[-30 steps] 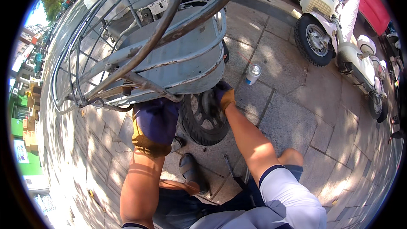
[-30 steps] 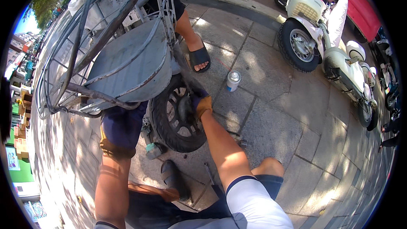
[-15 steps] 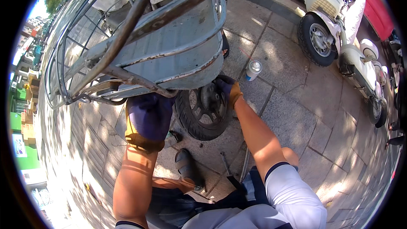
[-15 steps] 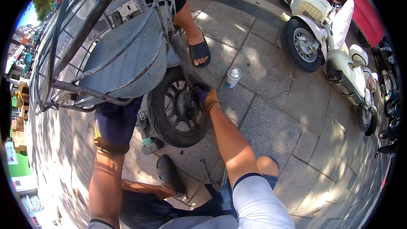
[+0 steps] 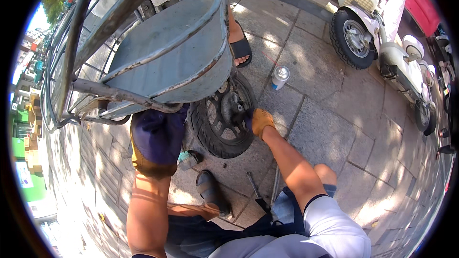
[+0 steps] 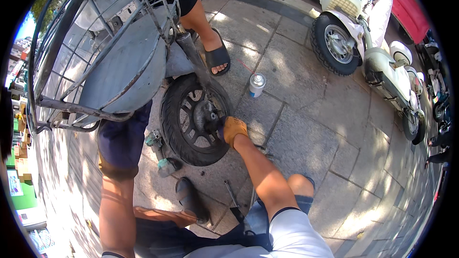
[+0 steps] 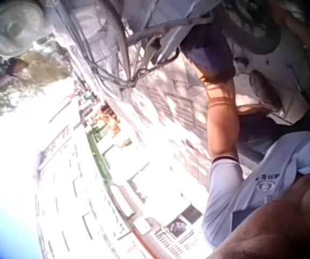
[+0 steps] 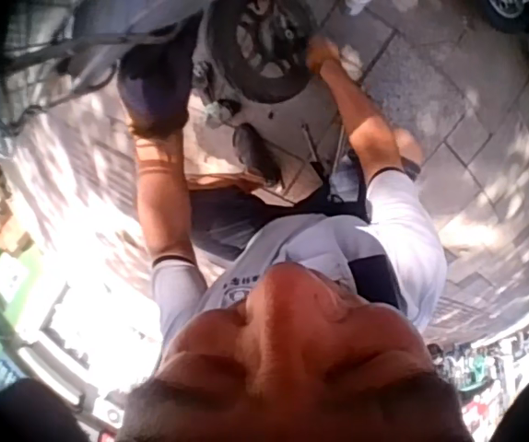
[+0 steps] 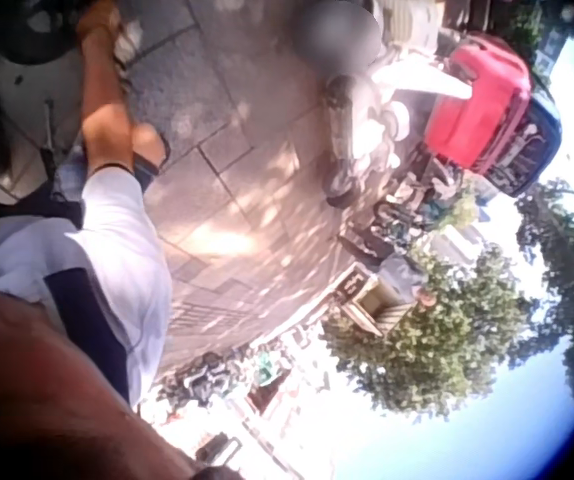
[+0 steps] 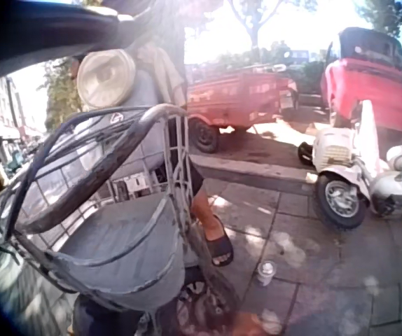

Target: The person picks up a small mechanical part and applies a substance to it using a tool. They then walk over to a scooter, remove the front wheel, and use a power drill to work on the wheel hub and axle area.

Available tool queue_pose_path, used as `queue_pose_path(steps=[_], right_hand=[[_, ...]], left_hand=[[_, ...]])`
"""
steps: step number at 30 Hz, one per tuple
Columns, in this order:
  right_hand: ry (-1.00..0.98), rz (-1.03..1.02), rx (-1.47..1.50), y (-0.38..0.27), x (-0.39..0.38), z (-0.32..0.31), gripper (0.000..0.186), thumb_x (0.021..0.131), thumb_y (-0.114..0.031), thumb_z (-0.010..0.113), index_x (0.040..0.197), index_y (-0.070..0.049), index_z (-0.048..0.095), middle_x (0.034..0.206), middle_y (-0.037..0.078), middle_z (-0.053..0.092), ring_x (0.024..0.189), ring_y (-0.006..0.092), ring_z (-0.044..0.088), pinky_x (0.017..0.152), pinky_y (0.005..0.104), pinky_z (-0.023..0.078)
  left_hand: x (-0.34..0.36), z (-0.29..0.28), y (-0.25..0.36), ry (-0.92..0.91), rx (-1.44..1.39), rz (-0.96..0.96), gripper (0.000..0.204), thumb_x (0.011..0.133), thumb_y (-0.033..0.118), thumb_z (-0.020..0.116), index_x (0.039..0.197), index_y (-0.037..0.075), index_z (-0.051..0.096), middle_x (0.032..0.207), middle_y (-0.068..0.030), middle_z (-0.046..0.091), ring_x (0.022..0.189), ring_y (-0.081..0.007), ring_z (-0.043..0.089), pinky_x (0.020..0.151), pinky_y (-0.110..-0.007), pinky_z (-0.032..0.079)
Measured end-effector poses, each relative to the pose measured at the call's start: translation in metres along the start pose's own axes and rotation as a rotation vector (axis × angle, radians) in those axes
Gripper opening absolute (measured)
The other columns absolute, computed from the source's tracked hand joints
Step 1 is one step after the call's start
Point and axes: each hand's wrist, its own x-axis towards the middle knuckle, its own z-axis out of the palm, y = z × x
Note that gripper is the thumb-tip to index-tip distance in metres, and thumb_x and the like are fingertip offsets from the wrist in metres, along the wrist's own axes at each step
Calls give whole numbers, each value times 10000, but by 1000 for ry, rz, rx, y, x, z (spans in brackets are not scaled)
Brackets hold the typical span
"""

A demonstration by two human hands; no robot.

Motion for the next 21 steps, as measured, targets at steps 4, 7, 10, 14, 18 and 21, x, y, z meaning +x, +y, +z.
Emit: queue_pose_path(steps=[4, 7, 10, 14, 18, 21], right_hand=[[55, 66, -84, 9, 10, 2, 254, 931, -204, 611, 1073, -65, 769, 1137, 214, 738, 1113, 376, 697, 910, 444, 562], [157, -3, -23, 25, 24, 32, 348, 949, -330, 611, 1140, -74, 749, 1109, 218, 736, 1087, 424, 683, 921, 482, 539], [164, 3, 137, 8, 13, 24, 373, 953, -334, 609, 1164, -54, 739, 1152, 221, 726, 1113, 434, 671, 949, 484, 529], [99, -49, 7, 5, 8, 15, 367, 963, -315, 617, 1190, -51, 732, 1197, 229, 714, 1148, 434, 658, 972, 482, 519], [115, 9, 204, 10, 38, -15, 405, 960, -330, 646, 1210, -20, 719, 1217, 230, 713, 1172, 406, 663, 977, 463, 512], [65, 22, 339, -20, 57, -33, 478, 951, -384, 660, 1231, 1, 711, 1243, 216, 712, 1203, 388, 652, 1003, 449, 493]], left_hand=[[3, -11, -1, -20, 79, -2, 487, 1044, 110, 457, 1502, -50, 408, 1536, -242, 450, 1418, -372, 460, 1232, -540, 352], [4, 3, -8, 81, 106, 26, 492, 1042, 115, 459, 1503, -50, 404, 1536, -250, 448, 1419, -375, 459, 1234, -544, 346], [0, -4, -3, 89, 115, 14, 483, 1045, 108, 453, 1498, -55, 409, 1531, -256, 452, 1416, -376, 462, 1232, -543, 352], [2, 1, -2, 104, 97, 15, 471, 1037, 83, 450, 1483, -65, 422, 1516, -254, 469, 1406, -381, 472, 1226, -538, 362], [3, 6, -3, 71, 27, 7, 490, 973, -37, 495, 1459, -51, 442, 1460, -223, 518, 1347, -359, 539, 1172, -542, 443], [2, 1, -1, 115, 55, 32, 506, 963, -36, 514, 1463, -47, 440, 1474, -215, 512, 1351, -362, 536, 1173, -548, 439]])
